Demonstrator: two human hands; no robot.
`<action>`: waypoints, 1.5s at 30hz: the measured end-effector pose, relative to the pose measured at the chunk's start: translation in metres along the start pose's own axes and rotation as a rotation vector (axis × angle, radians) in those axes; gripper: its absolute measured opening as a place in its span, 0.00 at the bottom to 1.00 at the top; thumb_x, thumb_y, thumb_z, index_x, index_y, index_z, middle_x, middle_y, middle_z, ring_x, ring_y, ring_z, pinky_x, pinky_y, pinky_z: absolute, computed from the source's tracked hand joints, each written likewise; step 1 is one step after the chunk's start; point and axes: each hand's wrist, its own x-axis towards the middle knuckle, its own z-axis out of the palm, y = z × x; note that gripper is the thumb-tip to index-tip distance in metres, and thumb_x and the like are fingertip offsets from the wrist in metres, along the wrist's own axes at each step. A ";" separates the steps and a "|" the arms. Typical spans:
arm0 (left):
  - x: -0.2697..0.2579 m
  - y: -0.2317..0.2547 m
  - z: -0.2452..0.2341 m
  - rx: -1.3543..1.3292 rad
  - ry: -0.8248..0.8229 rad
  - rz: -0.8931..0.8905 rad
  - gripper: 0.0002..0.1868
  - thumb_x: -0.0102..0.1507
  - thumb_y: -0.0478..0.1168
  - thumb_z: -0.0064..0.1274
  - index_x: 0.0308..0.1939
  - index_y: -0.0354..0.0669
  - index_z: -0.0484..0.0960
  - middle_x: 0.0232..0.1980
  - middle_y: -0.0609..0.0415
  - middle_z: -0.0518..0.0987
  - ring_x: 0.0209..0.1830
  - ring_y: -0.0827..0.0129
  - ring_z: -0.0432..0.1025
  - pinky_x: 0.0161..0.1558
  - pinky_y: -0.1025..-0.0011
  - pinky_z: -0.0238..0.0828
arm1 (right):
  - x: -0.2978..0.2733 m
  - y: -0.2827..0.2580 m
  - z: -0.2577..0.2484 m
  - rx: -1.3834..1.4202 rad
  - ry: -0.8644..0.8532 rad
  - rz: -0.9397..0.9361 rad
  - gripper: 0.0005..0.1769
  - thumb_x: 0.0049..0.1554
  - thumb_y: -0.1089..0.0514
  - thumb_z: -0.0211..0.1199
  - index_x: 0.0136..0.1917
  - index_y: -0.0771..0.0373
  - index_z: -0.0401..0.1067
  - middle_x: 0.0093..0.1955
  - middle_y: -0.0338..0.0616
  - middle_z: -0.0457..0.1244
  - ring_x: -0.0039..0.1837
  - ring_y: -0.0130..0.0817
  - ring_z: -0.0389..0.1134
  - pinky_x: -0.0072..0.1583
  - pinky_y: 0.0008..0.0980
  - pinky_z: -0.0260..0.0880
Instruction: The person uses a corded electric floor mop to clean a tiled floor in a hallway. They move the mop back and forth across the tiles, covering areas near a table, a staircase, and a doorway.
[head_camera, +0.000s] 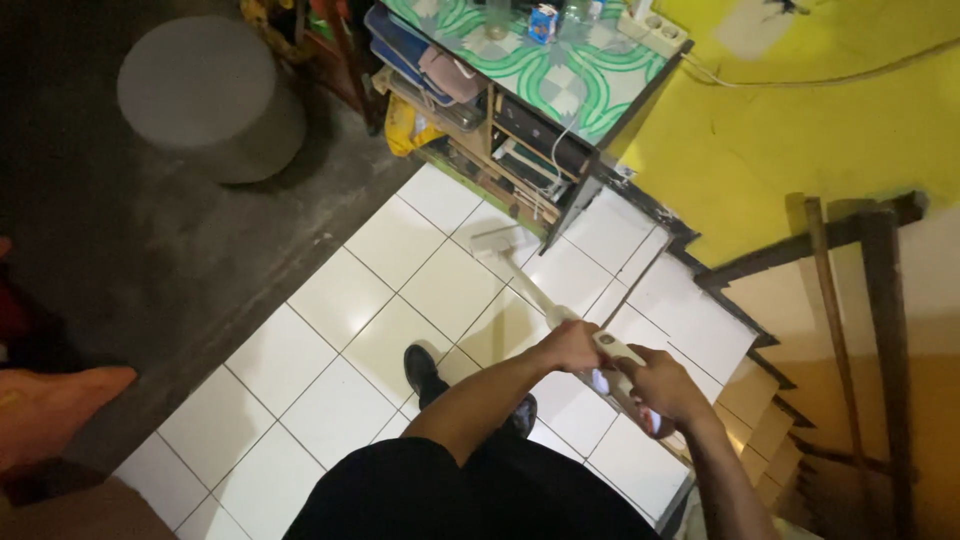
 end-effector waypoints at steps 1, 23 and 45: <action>0.002 0.010 0.002 0.070 -0.019 0.010 0.34 0.48 0.61 0.64 0.46 0.37 0.84 0.46 0.39 0.84 0.49 0.49 0.80 0.50 0.61 0.77 | -0.004 0.006 -0.007 -0.010 -0.003 0.028 0.27 0.60 0.43 0.54 0.64 0.59 0.77 0.35 0.53 0.71 0.32 0.35 0.68 0.40 0.35 0.70; 0.035 -0.006 -0.040 0.195 0.024 -0.055 0.42 0.44 0.62 0.69 0.51 0.34 0.80 0.50 0.35 0.82 0.53 0.45 0.78 0.54 0.58 0.76 | 0.050 -0.024 -0.021 -0.027 -0.116 -0.009 0.34 0.57 0.45 0.56 0.75 0.56 0.65 0.29 0.49 0.67 0.29 0.34 0.65 0.39 0.35 0.70; 0.088 -0.116 -0.233 0.199 0.111 -0.119 0.34 0.52 0.60 0.68 0.50 0.40 0.78 0.54 0.37 0.80 0.57 0.45 0.74 0.55 0.56 0.72 | 0.190 -0.204 0.023 0.007 -0.172 -0.155 0.29 0.58 0.38 0.56 0.57 0.62 0.79 0.27 0.49 0.66 0.26 0.33 0.64 0.34 0.34 0.66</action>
